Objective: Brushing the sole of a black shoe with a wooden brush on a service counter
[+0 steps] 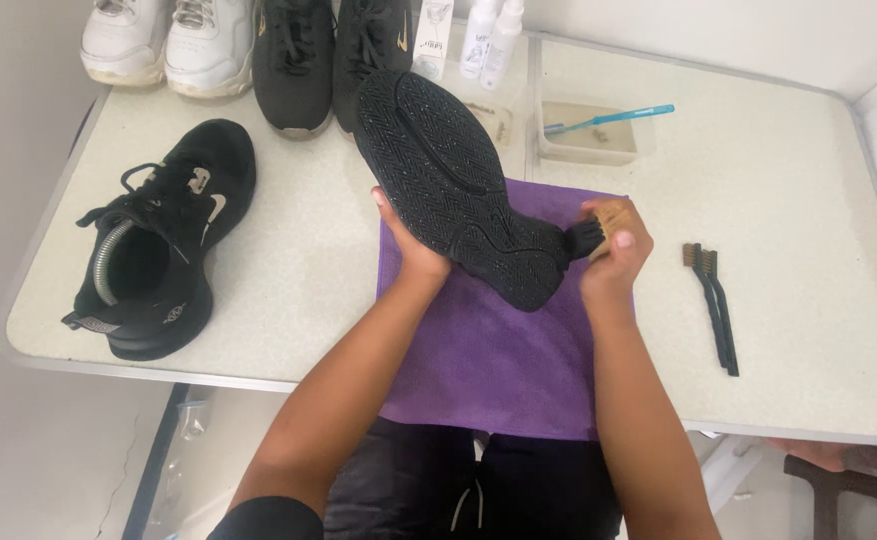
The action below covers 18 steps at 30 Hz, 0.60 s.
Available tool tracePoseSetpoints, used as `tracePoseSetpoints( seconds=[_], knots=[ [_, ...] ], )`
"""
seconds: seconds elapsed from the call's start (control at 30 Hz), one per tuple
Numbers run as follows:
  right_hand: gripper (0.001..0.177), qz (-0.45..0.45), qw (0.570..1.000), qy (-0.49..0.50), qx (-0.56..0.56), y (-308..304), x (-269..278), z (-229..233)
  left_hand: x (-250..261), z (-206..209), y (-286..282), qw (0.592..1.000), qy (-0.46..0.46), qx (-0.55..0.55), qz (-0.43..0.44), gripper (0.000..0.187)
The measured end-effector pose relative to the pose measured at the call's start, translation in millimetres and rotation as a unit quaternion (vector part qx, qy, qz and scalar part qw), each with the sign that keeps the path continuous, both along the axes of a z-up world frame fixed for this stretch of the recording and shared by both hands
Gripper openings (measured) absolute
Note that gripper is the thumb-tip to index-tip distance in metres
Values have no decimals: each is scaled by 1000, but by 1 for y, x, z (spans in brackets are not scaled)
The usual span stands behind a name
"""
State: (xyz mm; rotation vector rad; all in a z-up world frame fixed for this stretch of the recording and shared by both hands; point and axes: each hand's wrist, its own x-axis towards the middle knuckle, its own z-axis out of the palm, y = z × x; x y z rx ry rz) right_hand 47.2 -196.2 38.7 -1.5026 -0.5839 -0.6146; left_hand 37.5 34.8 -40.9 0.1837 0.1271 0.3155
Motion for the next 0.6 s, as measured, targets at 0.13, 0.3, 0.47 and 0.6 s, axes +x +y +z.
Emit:
tracePoseSetpoints(
  seconds=[0.13, 0.3, 0.47, 0.6],
  knots=[
    [73, 34, 991, -106, 80, -4, 1, -13, -7, 6, -8, 1000, 17, 10, 15, 91],
    [72, -9, 972, -234, -36, 0, -14, 6, -14, 36, -6, 998, 30, 19, 56, 89],
    [72, -86, 959, -224, -150, 1, -17, 12, -25, 67, -12, 988, 58, 85, 112, 81],
    [78, -54, 912, -381, -143, 16, -35, 21, -31, 81, -15, 985, 59, 73, 142, 78]
  ],
)
